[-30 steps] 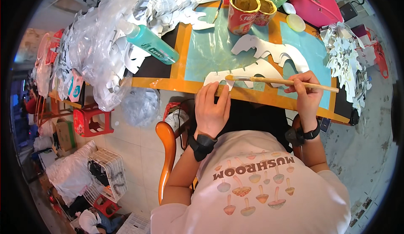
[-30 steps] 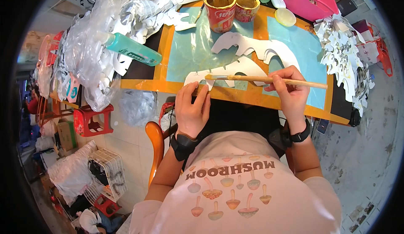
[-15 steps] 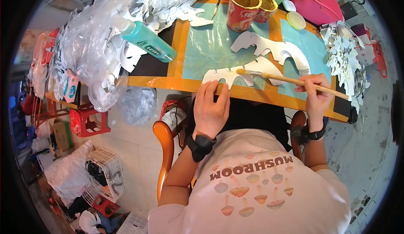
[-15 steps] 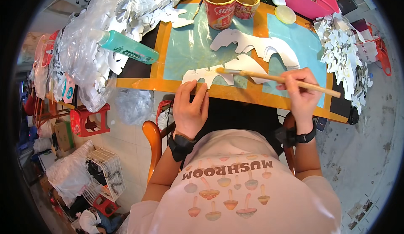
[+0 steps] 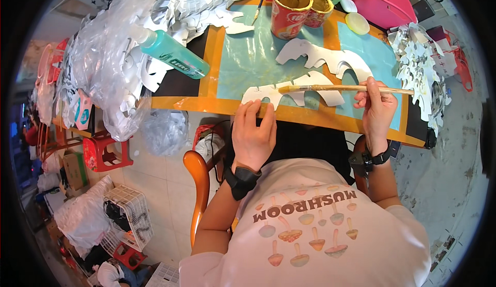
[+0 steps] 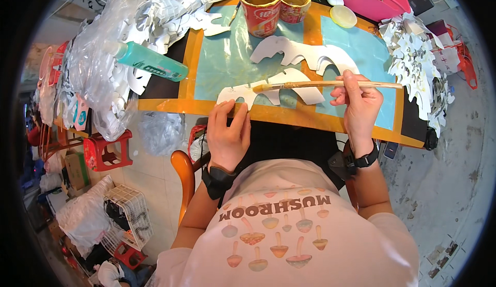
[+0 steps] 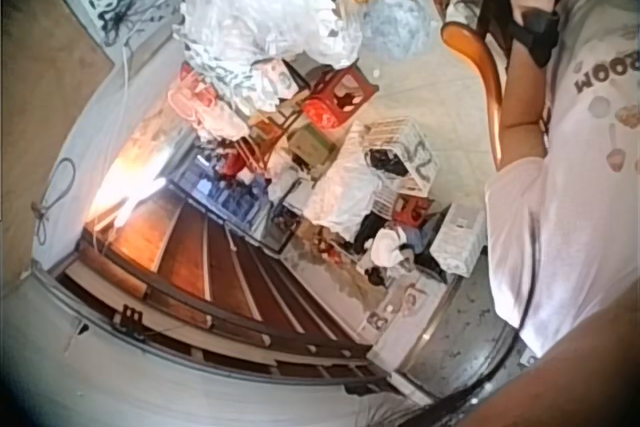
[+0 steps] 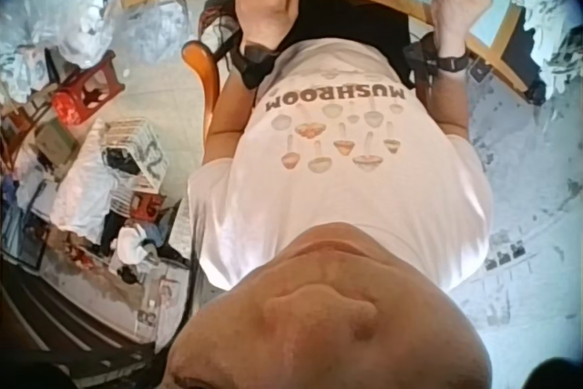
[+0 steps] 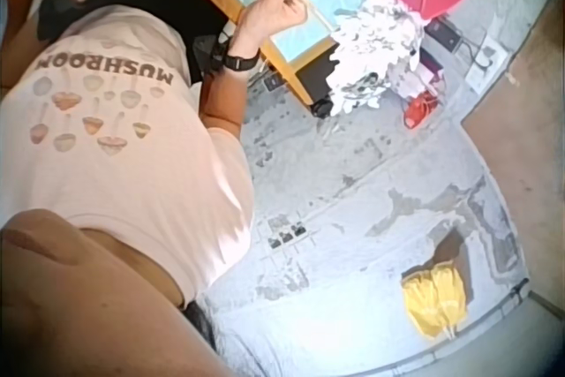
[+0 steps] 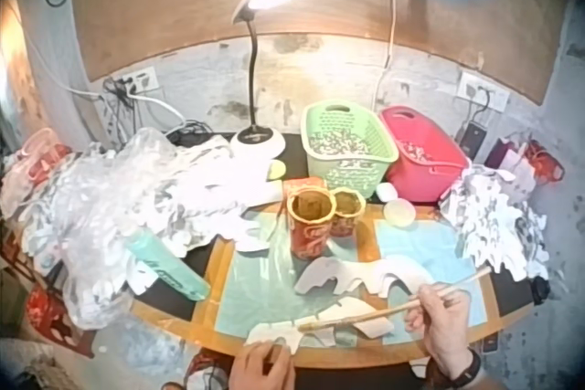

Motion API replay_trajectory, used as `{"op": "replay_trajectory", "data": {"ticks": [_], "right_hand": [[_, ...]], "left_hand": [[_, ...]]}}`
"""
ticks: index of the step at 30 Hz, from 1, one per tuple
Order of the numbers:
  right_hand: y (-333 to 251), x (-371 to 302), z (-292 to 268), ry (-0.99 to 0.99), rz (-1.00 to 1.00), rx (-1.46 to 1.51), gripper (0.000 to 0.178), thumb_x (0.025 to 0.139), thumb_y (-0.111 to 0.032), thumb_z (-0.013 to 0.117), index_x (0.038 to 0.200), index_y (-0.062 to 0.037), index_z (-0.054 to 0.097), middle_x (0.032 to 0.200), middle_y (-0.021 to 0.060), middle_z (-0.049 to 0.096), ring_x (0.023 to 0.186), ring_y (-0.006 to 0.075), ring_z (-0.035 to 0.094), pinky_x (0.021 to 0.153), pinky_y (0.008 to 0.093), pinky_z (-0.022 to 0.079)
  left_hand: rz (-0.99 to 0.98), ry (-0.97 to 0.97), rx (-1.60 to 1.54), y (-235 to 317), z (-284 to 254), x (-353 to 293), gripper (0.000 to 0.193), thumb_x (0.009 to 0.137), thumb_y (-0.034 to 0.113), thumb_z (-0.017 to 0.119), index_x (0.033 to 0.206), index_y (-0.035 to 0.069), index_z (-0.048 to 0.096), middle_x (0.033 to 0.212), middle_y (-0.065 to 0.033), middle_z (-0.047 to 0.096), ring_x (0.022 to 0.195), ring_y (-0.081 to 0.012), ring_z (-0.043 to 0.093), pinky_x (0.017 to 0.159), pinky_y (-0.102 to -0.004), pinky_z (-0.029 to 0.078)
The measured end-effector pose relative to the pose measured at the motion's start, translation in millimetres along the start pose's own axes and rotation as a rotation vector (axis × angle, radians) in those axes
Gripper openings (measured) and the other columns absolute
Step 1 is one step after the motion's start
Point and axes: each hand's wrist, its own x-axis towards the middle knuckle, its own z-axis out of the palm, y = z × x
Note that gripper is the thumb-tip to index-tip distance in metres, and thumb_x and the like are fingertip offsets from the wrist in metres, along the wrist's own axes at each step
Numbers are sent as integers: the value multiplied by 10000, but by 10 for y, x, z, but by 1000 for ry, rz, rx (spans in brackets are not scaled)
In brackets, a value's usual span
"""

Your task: The recorder uses a brush to apply glue from a container to the edges of white shoe upper components.

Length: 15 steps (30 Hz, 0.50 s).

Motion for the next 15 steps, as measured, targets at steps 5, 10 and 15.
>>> {"op": "replay_trajectory", "data": {"ticks": [5, 10, 15], "right_hand": [[-57, 6, -82, 14, -66, -69, 209, 942, -146, 622, 877, 48, 666, 638, 80, 628, 510, 94, 583, 455, 232, 508], [-171, 28, -204, 85, -185, -161, 198, 943, -119, 617, 860, 54, 662, 674, 83, 632, 519, 98, 581, 466, 233, 508], [-227, 39, -358, 109, -201, -213, 196, 944, -121, 616, 857, 48, 661, 699, 78, 631, 541, 93, 579, 476, 234, 511]], "left_hand": [[-3, -3, 10, 11, -5, 5, 244, 782, 31, 701, 1025, 40, 686, 1065, -151, 587, 1003, -351, 576, 865, -421, 487], [-12, -9, 16, 20, 2, -7, 237, 789, 33, 693, 1026, 43, 687, 1084, -152, 583, 1019, -350, 569, 885, -424, 478], [-92, 16, 54, 154, -19, 18, 274, 817, 54, 664, 1089, 23, 655, 1124, -171, 565, 1042, -357, 557, 918, -436, 456]]}}
